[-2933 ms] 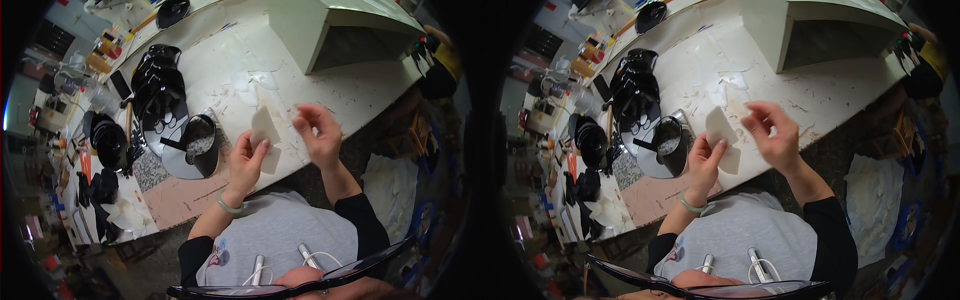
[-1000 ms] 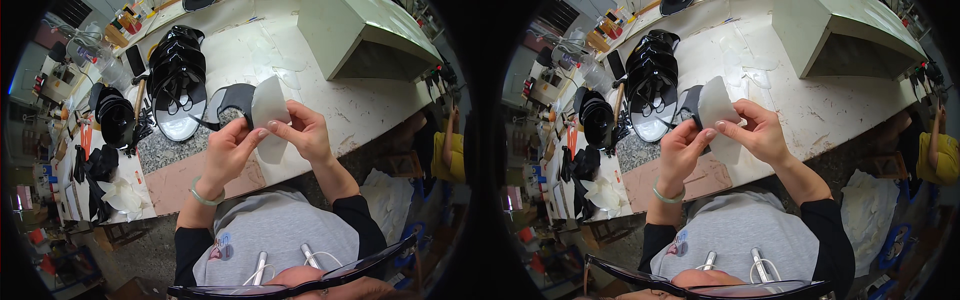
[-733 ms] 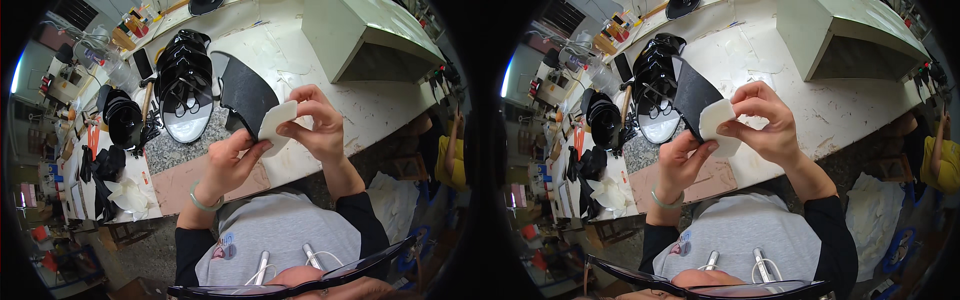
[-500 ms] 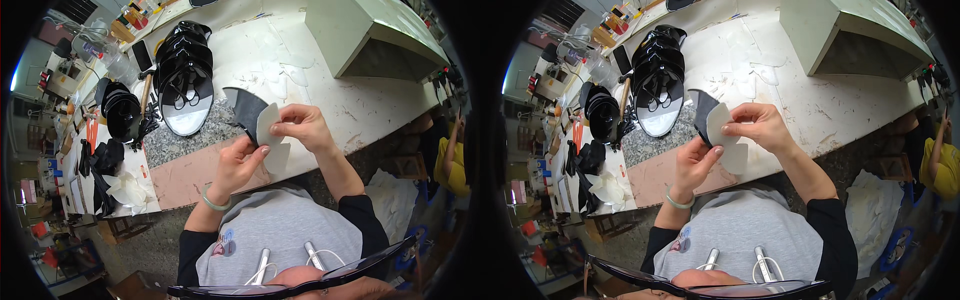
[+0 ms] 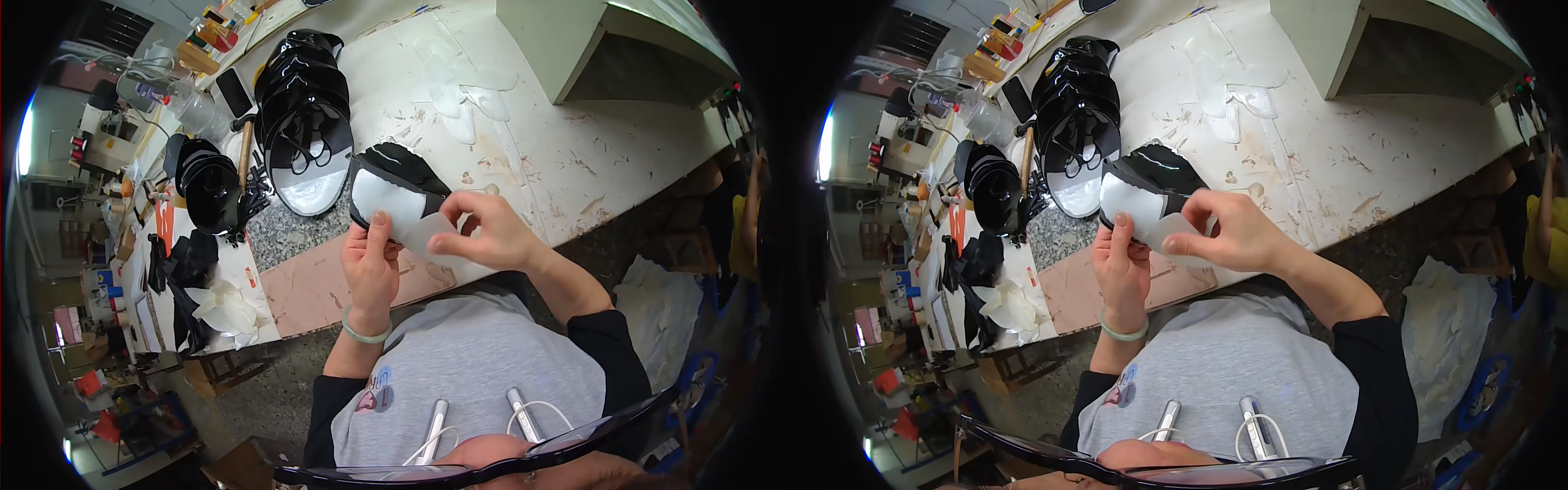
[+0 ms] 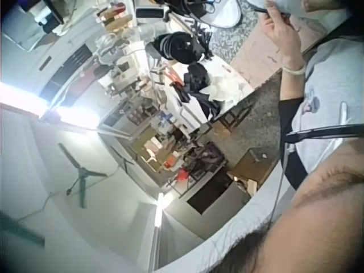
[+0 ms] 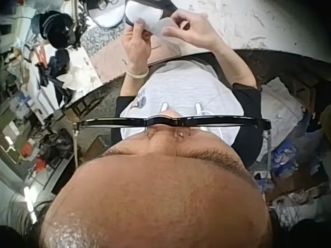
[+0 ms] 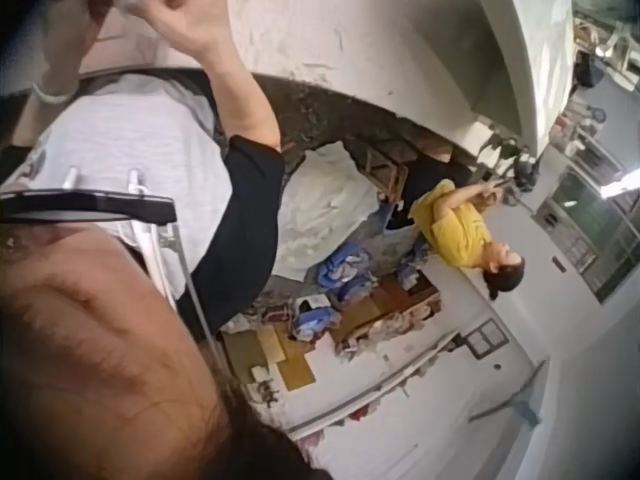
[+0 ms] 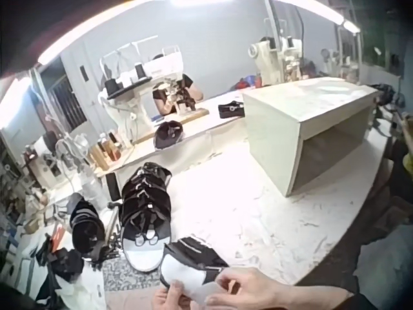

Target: The person applies white padding inserts to black shoe components by hand, presses them into place, and attaches black lining pieces to the shoe uppers.

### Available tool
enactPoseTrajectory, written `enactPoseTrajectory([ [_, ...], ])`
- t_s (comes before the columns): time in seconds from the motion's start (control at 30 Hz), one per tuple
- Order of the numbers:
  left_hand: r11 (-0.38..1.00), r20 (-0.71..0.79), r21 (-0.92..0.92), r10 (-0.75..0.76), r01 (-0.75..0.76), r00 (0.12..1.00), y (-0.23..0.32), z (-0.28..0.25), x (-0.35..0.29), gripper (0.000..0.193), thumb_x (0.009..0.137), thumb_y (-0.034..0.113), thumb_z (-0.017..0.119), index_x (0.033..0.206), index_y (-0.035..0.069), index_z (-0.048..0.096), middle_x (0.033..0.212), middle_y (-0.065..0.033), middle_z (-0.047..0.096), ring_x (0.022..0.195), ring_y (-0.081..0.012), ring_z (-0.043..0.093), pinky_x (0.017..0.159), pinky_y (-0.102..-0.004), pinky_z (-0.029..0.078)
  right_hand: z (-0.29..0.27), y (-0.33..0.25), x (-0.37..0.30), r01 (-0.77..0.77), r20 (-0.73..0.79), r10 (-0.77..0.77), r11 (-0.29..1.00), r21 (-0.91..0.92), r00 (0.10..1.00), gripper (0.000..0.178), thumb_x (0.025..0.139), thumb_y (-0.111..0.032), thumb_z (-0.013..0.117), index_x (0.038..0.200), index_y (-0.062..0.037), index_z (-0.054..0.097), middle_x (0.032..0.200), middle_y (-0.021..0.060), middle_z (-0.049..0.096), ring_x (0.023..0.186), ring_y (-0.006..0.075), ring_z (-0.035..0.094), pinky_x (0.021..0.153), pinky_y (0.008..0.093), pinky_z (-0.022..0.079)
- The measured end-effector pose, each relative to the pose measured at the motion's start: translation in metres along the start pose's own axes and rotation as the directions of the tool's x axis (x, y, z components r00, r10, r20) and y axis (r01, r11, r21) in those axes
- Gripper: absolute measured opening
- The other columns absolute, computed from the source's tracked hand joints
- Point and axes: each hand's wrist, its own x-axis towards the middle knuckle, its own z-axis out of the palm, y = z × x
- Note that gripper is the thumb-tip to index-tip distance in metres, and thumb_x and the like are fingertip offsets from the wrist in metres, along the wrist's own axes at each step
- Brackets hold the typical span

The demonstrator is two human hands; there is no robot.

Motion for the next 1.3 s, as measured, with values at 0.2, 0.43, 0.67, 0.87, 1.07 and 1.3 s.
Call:
enactPoseTrajectory([
  [0.2,0.999,0.011,-0.036,0.005,-0.004,1.000,0.005,0.002,0.002,0.019,0.096,0.021,0.053,0.096,0.003,0.058,0.088,-0.0067,0.066,0.074,-0.0113,0.065,0.065,-0.0231,0.054,0.001,-0.001,0.004,-0.092,0.066,0.082,0.983,0.160,0.994,0.022,0.078,-0.015,0.078,0.073,-0.0029,0.060,0.064,-0.0017,0.058,0.056,0.0019,0.049,0.048,0.0176,0.037],
  [0.43,0.999,-0.013,-0.022,-0.027,0.026,1.000,0.023,0.019,0.007,0.023,0.097,0.023,0.052,0.096,0.001,0.060,0.086,-0.0101,0.067,0.073,-0.0158,0.067,0.064,-0.0277,0.058,-0.005,0.001,0.018,-0.084,0.049,0.076,0.977,0.198,0.996,0.028,0.075,-0.023,0.080,0.073,-0.0007,0.063,0.065,0.0026,0.062,0.059,0.0053,0.053,0.052,0.0206,0.041],
  [0.67,0.998,0.104,-0.064,-0.004,0.011,0.995,0.027,0.013,0.013,0.028,0.097,0.025,0.051,0.103,-0.002,0.059,0.091,-0.0118,0.067,0.077,-0.0183,0.068,0.069,-0.0299,0.058,-0.011,-0.008,0.025,-0.042,-0.028,0.044,0.998,0.044,0.999,0.030,0.069,-0.023,0.084,0.075,-0.0038,0.061,0.066,0.0000,0.059,0.062,0.0057,0.051,0.056,0.0202,0.040],
  [0.87,0.993,0.215,-0.120,0.013,0.013,0.977,0.023,0.024,0.017,0.037,0.094,0.019,0.056,0.121,-0.004,0.047,0.110,-0.0135,0.062,0.099,-0.0219,0.063,0.089,-0.0349,0.049,-0.008,-0.003,0.033,0.293,-0.126,-0.302,0.952,-0.083,0.945,0.028,0.068,-0.022,0.084,0.078,-0.0058,0.063,0.067,-0.0014,0.056,0.065,0.0071,0.049,0.059,0.0223,0.041],
  [1.07,0.997,0.202,-0.019,-0.074,0.079,0.977,0.027,0.018,0.017,0.038,0.085,0.001,0.063,0.120,-0.004,0.047,0.107,-0.0116,0.062,0.098,-0.0155,0.061,0.088,-0.0274,0.048,-0.011,0.001,0.032,0.027,0.144,-0.073,0.954,0.297,0.987,0.027,0.069,-0.017,0.083,0.082,-0.0039,0.064,0.068,-0.0034,0.057,0.061,0.0041,0.048,0.055,0.0203,0.039],
  [1.3,0.990,0.162,0.060,0.119,-0.130,0.980,0.024,0.023,0.018,0.037,0.082,-0.003,0.067,0.116,-0.002,0.051,0.105,-0.0114,0.063,0.094,-0.0141,0.062,0.084,-0.0271,0.049,-0.002,-0.002,0.027,-0.010,0.123,-0.029,0.954,0.300,0.992,0.027,0.072,-0.019,0.082,0.083,-0.0017,0.064,0.067,-0.0025,0.058,0.061,0.0041,0.049,0.054,0.0208,0.040],
])
